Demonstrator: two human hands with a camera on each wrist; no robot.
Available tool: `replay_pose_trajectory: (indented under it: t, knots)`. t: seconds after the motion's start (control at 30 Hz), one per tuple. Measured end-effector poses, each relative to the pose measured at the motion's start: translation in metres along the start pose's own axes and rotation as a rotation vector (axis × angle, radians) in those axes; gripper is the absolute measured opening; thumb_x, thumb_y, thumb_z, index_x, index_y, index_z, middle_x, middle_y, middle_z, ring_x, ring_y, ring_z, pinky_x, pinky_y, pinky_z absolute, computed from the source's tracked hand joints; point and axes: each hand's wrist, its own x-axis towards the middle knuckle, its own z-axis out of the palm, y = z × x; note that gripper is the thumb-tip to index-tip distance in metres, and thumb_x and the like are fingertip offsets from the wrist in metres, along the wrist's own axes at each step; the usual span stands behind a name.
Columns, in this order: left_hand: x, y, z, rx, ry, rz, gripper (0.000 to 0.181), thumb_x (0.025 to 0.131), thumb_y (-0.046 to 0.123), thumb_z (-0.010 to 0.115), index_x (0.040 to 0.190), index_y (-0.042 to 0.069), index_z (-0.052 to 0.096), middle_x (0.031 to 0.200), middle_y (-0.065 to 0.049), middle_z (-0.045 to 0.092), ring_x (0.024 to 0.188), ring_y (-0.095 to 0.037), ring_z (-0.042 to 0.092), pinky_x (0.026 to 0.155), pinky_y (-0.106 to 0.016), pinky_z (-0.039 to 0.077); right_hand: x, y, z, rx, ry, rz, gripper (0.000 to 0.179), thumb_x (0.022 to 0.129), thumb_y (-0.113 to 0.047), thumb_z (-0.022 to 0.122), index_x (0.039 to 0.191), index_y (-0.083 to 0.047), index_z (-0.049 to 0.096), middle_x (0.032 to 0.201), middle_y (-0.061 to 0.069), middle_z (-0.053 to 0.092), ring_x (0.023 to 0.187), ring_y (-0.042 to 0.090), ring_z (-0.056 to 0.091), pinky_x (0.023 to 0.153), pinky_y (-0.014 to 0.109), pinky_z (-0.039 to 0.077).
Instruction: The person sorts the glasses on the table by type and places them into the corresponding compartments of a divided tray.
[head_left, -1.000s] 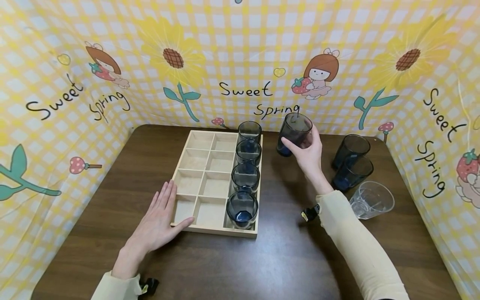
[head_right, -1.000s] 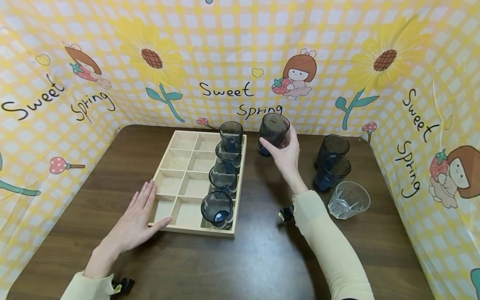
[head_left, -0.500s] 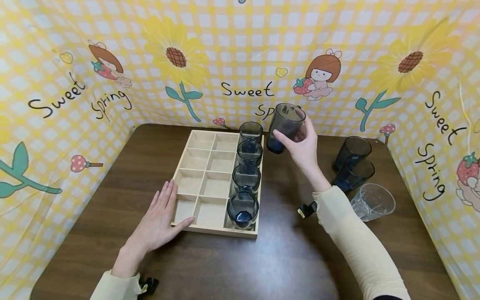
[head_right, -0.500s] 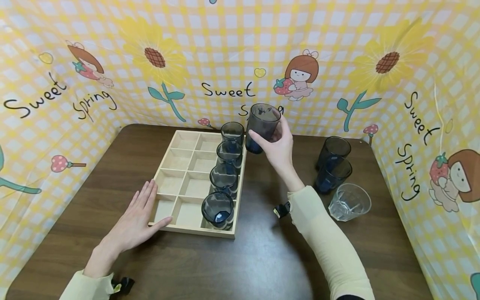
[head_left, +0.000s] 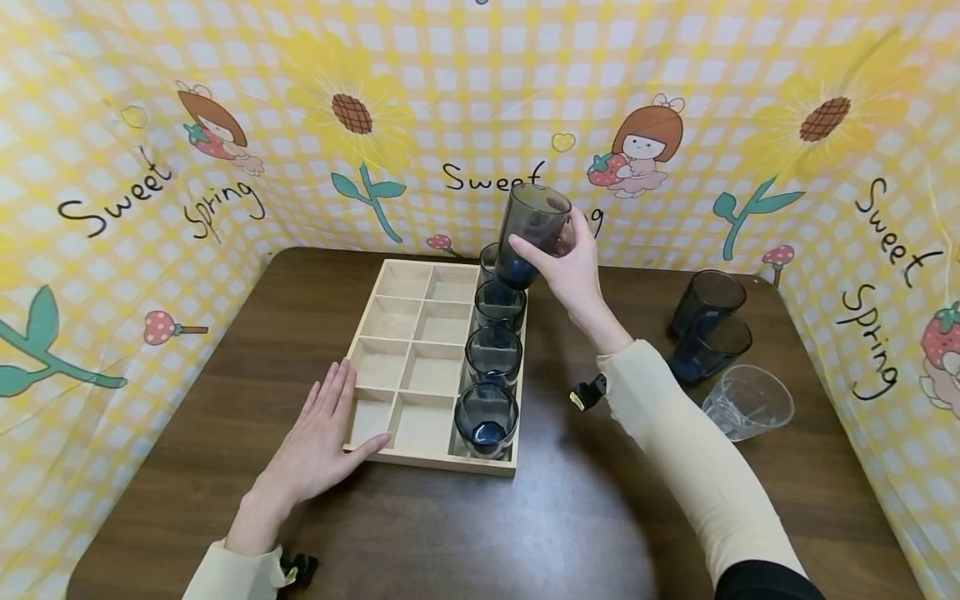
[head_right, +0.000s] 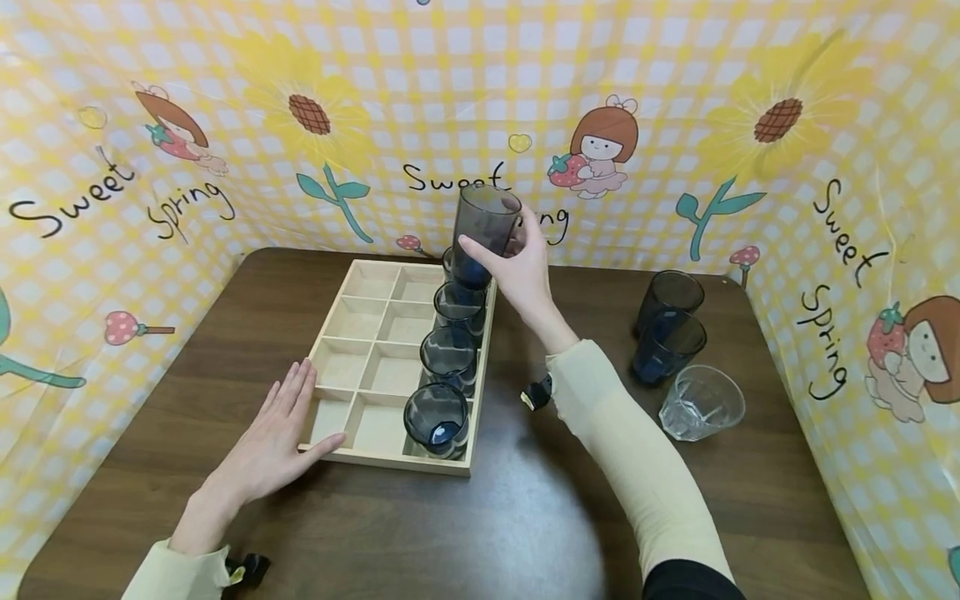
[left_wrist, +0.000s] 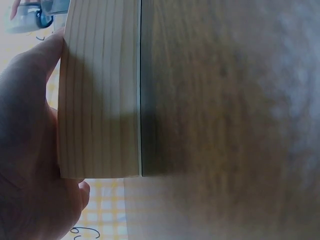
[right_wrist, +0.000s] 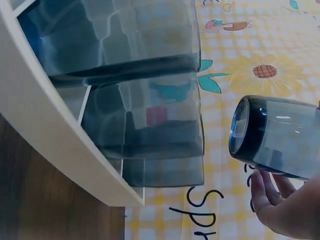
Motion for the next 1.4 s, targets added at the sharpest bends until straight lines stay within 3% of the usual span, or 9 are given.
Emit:
replay_pose_trajectory:
  t: [0.23, 0.37, 0.6, 0.87, 1.13, 1.27, 1.4]
  knots:
    - [0.001, 0.0, 0.002, 0.002, 0.003, 0.004, 0.115, 0.103, 0.066, 0.065, 0.175, -0.001, 0.005, 0.185, -0.025, 0.005, 0.174, -0.043, 0.006, 0.144, -0.049, 0.0, 0.01, -0.001, 0.017, -0.004, -0.088, 0.133, 0.066, 0.094, -0.018, 0.086, 0.149, -0.017, 0.05, 0.13, 0.021, 0.075, 0.111, 0.021, 0.076, 0.095, 0.028, 0.061]
    - [0.002, -0.001, 0.001, 0.002, -0.008, -0.006, 0.115, 0.103, 0.066, 0.064, 0.176, 0.0, 0.003, 0.185, -0.024, 0.003, 0.174, -0.042, 0.004, 0.144, -0.053, 0.002, 0.016, -0.003, 0.029, 0.018, -0.152, 0.176, 0.066, 0.095, -0.017, 0.085, 0.149, -0.018, 0.048, 0.131, 0.024, 0.074, 0.123, 0.032, 0.076, 0.096, 0.031, 0.061]
    - [0.001, -0.002, 0.0, 0.015, -0.017, -0.012, 0.116, 0.104, 0.066, 0.064, 0.175, -0.001, 0.003, 0.186, -0.023, 0.001, 0.174, -0.043, 0.004, 0.143, -0.056, 0.005, 0.025, -0.001, 0.048, -0.003, -0.233, 0.251, 0.064, 0.095, -0.018, 0.086, 0.143, -0.017, 0.044, 0.135, 0.016, 0.069, 0.123, 0.028, 0.069, 0.088, 0.028, 0.055]
    - [0.002, 0.0, 0.0, 0.014, -0.011, -0.006, 0.115, 0.103, 0.065, 0.065, 0.175, -0.002, 0.005, 0.186, -0.023, 0.003, 0.174, -0.042, 0.005, 0.143, -0.055, 0.005, 0.036, 0.005, 0.063, -0.14, -0.3, 0.177, 0.085, 0.094, -0.025, 0.088, 0.162, -0.017, 0.036, 0.15, 0.018, 0.05, 0.117, 0.027, 0.06, 0.089, 0.035, 0.052]
    - [0.001, -0.001, 0.004, 0.014, -0.014, -0.005, 0.115, 0.103, 0.065, 0.066, 0.175, -0.002, 0.005, 0.185, -0.024, 0.002, 0.174, -0.043, 0.004, 0.143, -0.056, 0.005, 0.038, 0.022, 0.073, -0.207, -0.357, 0.033, 0.099, 0.093, -0.023, 0.088, 0.172, -0.019, 0.029, 0.178, 0.008, 0.031, 0.142, 0.035, 0.056, 0.111, 0.049, 0.055]
    - [0.001, -0.002, 0.004, 0.017, -0.013, -0.008, 0.116, 0.103, 0.065, 0.065, 0.175, -0.002, 0.005, 0.186, -0.023, 0.002, 0.174, -0.042, 0.004, 0.144, -0.054, 0.004, 0.038, 0.026, 0.077, -0.246, -0.346, 0.014, 0.093, 0.093, -0.024, 0.089, 0.168, -0.018, 0.035, 0.172, 0.009, 0.04, 0.14, 0.033, 0.056, 0.11, 0.047, 0.053]
    - [0.001, -0.003, 0.003, 0.011, -0.011, -0.009, 0.115, 0.103, 0.065, 0.066, 0.175, -0.003, 0.006, 0.186, -0.023, 0.001, 0.174, -0.042, 0.004, 0.144, -0.052, 0.002, 0.041, 0.029, 0.08, -0.304, -0.358, 0.016, 0.093, 0.092, -0.025, 0.089, 0.165, -0.018, 0.032, 0.151, 0.018, 0.06, 0.12, 0.034, 0.063, 0.096, 0.044, 0.054]
